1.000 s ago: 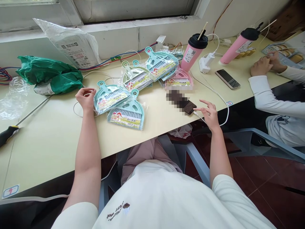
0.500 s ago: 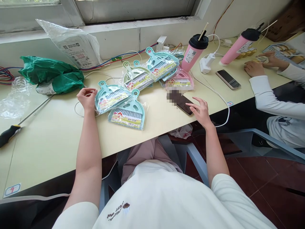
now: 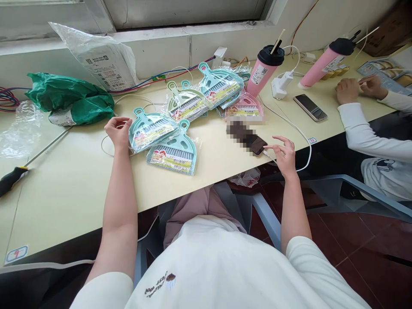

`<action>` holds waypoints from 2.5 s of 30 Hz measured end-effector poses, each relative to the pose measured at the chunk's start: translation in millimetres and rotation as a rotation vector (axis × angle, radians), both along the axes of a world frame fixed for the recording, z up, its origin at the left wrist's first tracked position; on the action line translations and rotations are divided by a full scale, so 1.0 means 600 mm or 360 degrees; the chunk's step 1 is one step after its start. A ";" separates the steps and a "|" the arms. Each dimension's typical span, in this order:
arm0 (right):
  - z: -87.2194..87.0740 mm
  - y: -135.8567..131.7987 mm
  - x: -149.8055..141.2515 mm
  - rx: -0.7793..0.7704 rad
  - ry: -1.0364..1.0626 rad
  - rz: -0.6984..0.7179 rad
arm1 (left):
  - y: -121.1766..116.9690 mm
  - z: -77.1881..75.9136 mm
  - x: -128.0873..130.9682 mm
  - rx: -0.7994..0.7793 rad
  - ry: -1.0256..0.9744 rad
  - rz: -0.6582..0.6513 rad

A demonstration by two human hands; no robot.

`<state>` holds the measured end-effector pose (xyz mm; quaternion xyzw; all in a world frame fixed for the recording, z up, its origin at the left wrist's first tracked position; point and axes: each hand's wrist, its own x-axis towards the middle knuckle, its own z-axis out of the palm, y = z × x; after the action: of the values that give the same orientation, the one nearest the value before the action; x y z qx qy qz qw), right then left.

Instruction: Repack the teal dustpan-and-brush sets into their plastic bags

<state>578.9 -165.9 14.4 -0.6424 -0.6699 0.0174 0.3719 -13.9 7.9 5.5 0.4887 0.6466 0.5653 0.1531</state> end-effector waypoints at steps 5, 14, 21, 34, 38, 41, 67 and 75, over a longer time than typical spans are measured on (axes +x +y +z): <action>-0.003 -0.002 -0.006 -0.0136 -0.0040 -0.0009 | -0.002 0.003 0.001 -0.0037 0.0015 -0.0013; -0.020 0.039 -0.033 -0.0316 -0.0187 -0.0013 | -0.009 0.014 0.007 -0.0030 0.0004 -0.0021; -0.010 0.064 -0.071 -0.0468 -0.0255 -0.0017 | -0.004 0.006 0.002 0.0063 -0.0070 -0.0053; -0.018 0.065 -0.088 -0.0242 -0.0086 -0.0161 | -0.023 0.030 0.020 -0.0140 0.0040 0.0007; -0.016 0.064 -0.083 -0.0304 -0.0168 -0.0179 | -0.022 0.033 0.021 -0.0206 0.0063 0.0020; 0.000 0.067 -0.076 -0.0418 -0.0221 -0.0094 | -0.020 0.029 0.020 -0.0150 0.0028 0.0004; 0.043 0.142 -0.050 -0.0250 -0.0320 0.0120 | -0.016 0.025 0.017 -0.0172 0.0017 -0.0040; 0.036 0.111 -0.031 -0.0173 -0.0159 0.0120 | -0.002 0.008 0.007 0.0063 -0.0144 -0.0043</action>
<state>560.1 -99.6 35.8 -0.6362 -0.7093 0.0356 0.3015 -9.6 6.8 10.2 0.4743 0.6210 0.5974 0.1802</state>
